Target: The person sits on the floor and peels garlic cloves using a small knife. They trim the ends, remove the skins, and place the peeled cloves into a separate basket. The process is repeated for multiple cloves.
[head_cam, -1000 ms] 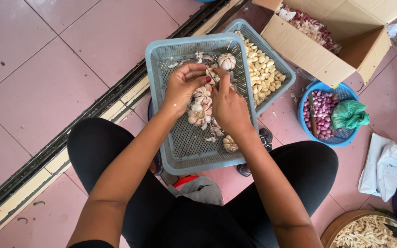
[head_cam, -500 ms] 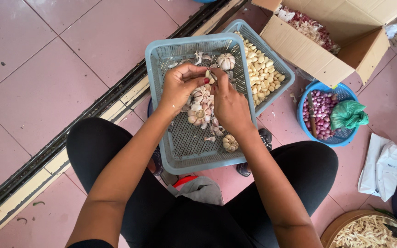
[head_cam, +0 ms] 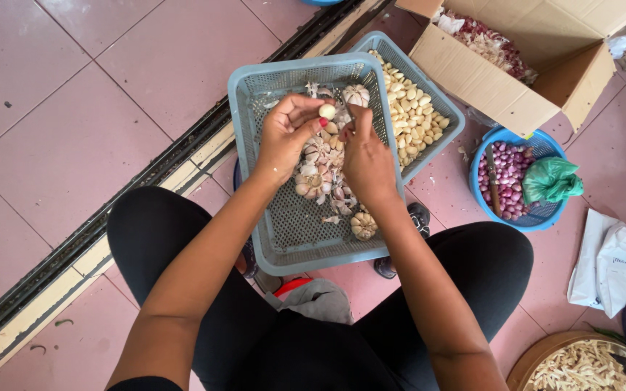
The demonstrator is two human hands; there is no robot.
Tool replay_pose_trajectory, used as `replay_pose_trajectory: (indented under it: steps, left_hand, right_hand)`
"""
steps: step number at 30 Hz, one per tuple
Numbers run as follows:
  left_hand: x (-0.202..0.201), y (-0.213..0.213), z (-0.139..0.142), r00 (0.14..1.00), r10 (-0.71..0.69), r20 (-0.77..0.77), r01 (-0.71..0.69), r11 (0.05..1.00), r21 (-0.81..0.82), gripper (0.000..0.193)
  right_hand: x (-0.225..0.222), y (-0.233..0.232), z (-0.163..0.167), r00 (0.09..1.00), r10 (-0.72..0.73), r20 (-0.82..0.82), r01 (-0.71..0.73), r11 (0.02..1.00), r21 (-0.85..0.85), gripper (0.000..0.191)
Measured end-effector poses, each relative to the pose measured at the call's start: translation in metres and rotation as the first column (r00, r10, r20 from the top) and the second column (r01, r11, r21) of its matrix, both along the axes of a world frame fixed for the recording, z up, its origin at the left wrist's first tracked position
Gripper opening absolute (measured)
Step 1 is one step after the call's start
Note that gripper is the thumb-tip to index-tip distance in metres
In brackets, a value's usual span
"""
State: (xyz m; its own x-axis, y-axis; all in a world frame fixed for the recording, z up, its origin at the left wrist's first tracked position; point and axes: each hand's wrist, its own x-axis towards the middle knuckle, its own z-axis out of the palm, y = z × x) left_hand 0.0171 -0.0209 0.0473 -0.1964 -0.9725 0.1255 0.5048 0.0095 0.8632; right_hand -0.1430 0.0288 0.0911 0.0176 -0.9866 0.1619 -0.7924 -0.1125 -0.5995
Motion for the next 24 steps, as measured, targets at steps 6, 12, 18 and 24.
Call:
replay_pose_trajectory:
  steps: [6, 12, 18, 24]
  left_hand:
    - [0.009, -0.003, 0.007, 0.980, 0.001, -0.197, 0.030, 0.988, 0.153, 0.026]
    - [0.010, -0.002, 0.000, 0.972, -0.012, -0.236, 0.068, 0.970, 0.232, 0.027]
    - [0.003, 0.001, -0.009, 0.989, 0.002, -0.147, 0.028, 0.978, 0.205, 0.028]
    - [0.003, 0.003, -0.013, 0.985, -0.020, -0.169, 0.059, 0.972, 0.226, 0.024]
  right_hand:
    - [-0.013, -0.008, -0.001, 0.994, -0.038, -0.105, 0.059, 0.977, 0.207, 0.030]
    - [-0.007, 0.001, 0.013, 0.998, 0.046, 0.031, -0.046, 0.999, -0.020, 0.029]
    - [0.008, 0.011, 0.025, 0.976, 0.149, 0.160, -0.137, 0.987, -0.084, 0.041]
    - [0.015, 0.006, 0.015, 0.997, 0.071, 0.022, -0.070, 0.997, -0.040, 0.037]
